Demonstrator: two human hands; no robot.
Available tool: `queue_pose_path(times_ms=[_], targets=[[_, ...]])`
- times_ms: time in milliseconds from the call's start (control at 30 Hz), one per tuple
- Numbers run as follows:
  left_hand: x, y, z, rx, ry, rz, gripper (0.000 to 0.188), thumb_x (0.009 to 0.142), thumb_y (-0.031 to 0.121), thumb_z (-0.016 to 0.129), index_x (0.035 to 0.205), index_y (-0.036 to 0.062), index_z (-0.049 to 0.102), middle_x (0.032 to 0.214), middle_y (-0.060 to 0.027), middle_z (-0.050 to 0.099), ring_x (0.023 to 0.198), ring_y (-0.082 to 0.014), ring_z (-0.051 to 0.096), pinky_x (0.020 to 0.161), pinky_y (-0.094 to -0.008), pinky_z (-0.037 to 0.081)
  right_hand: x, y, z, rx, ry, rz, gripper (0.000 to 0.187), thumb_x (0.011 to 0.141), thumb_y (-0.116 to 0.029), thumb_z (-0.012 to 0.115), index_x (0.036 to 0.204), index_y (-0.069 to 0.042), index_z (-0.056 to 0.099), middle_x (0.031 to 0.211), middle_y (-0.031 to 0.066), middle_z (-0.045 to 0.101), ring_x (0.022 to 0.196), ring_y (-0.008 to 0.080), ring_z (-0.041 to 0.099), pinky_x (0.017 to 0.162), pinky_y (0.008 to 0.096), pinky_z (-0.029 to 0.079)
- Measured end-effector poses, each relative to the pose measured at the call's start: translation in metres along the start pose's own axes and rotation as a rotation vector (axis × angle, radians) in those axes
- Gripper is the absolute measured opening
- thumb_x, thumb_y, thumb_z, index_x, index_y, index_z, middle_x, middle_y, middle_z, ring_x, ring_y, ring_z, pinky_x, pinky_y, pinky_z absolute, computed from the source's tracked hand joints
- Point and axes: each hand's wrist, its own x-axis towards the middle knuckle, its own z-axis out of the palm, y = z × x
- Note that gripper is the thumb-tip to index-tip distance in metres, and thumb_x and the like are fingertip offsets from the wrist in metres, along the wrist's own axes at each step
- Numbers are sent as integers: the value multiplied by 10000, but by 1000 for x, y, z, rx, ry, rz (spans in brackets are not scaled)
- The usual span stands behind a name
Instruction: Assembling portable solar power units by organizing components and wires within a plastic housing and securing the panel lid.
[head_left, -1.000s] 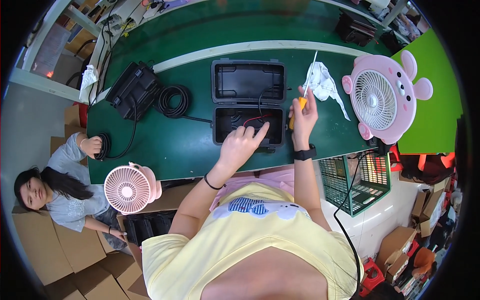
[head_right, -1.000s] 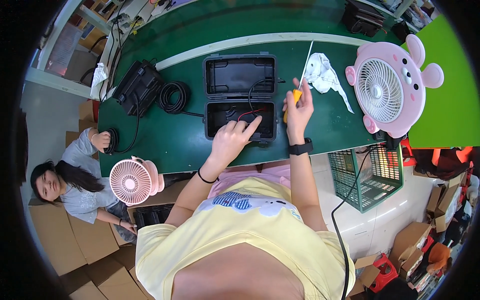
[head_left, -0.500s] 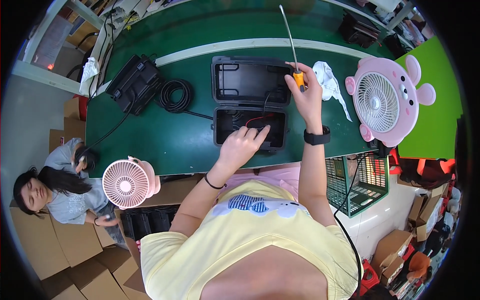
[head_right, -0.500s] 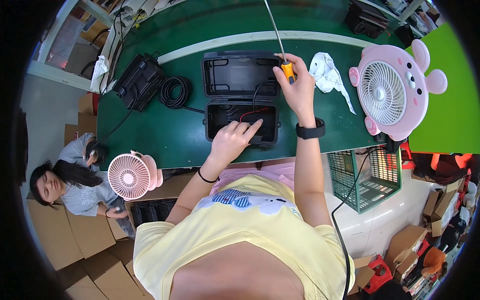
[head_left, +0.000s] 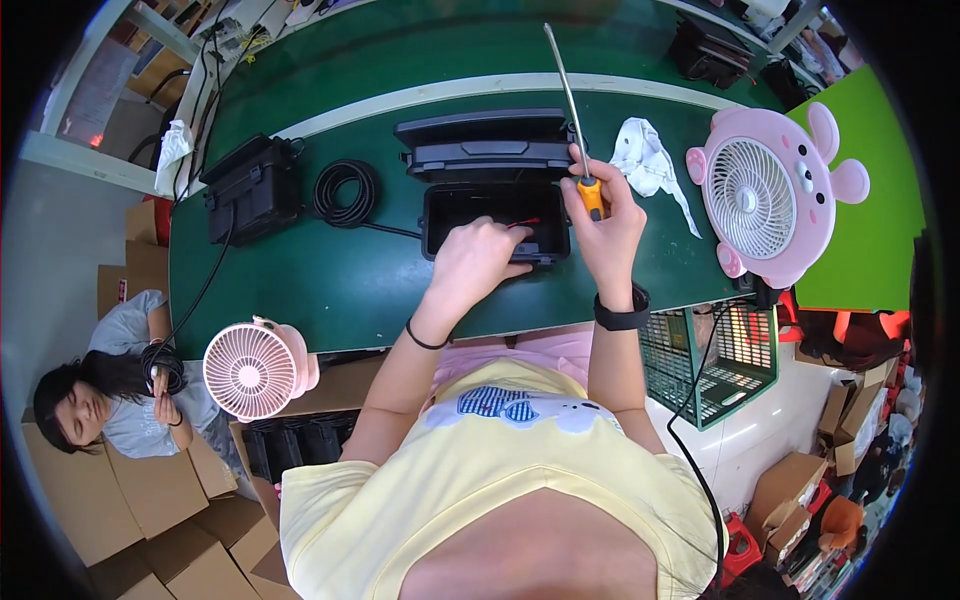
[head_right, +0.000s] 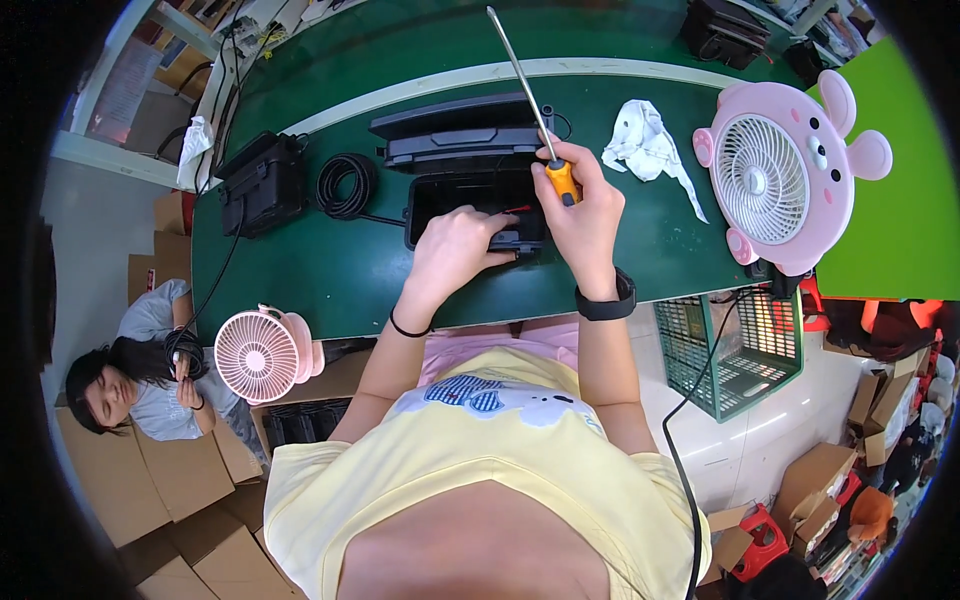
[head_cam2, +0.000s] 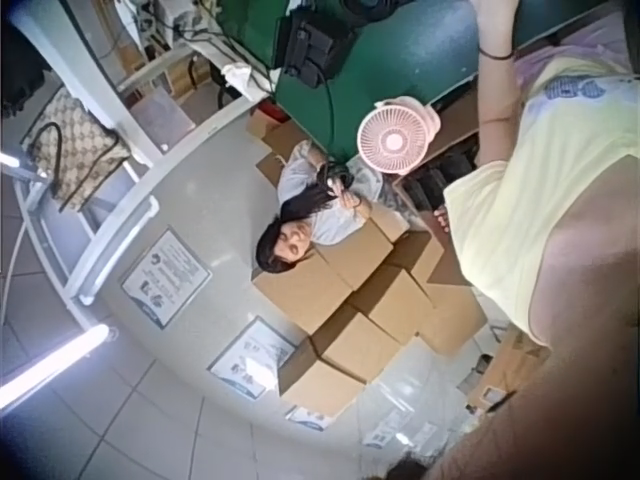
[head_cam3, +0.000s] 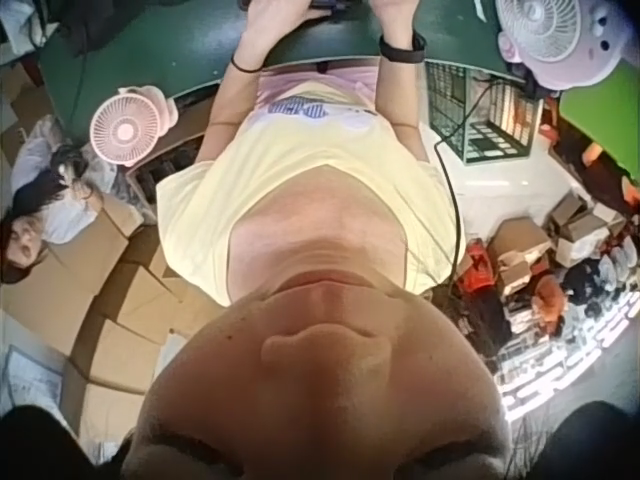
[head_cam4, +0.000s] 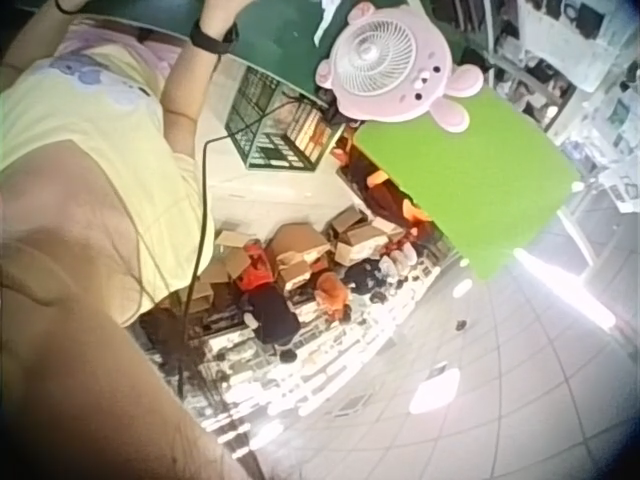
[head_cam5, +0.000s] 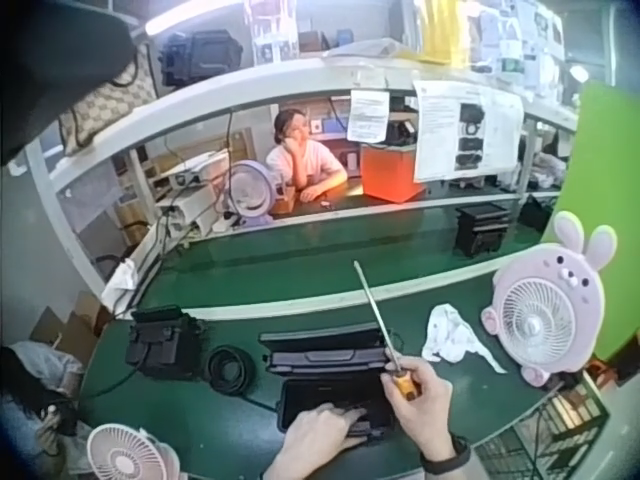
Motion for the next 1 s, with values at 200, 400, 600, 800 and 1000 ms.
queue_pose_path(times_ms=[200,400,600,800,1000], targets=[[-16,-6,-14,-181,255,51,862,653,407,842,1409,142,525,1368,-137,534,1179,-328,504,989,-442,437,-7,5,-1,99,21,26,224,857,-8,733,1065,-13,649,1089,81,746,929,141,716,788,256,550],[-43,-36,-12,-161,491,-153,892,678,391,863,1431,84,496,1396,-179,523,1236,-375,506,1026,-446,415,-10,9,-3,198,4,118,200,868,-6,717,1048,-3,632,1150,76,736,891,77,673,771,228,534],[-61,-49,-11,-267,461,19,559,736,246,834,1241,88,652,1234,-88,662,1171,-296,586,990,-420,436,-5,8,0,209,0,124,181,875,-16,709,1034,-6,623,1167,73,732,821,51,630,730,207,516],[-61,-48,-1,-29,506,118,453,748,269,810,1165,131,700,1240,-32,660,1195,-266,574,995,-439,429,-6,8,0,198,2,137,183,874,-14,707,1038,-5,626,1167,72,732,838,53,634,746,211,521],[-59,-51,5,96,509,2,336,724,315,824,973,119,714,1146,-18,653,1235,-275,529,1038,-487,382,-7,9,0,220,2,151,182,873,-11,707,1037,-7,628,1162,72,732,848,58,639,760,215,523]])
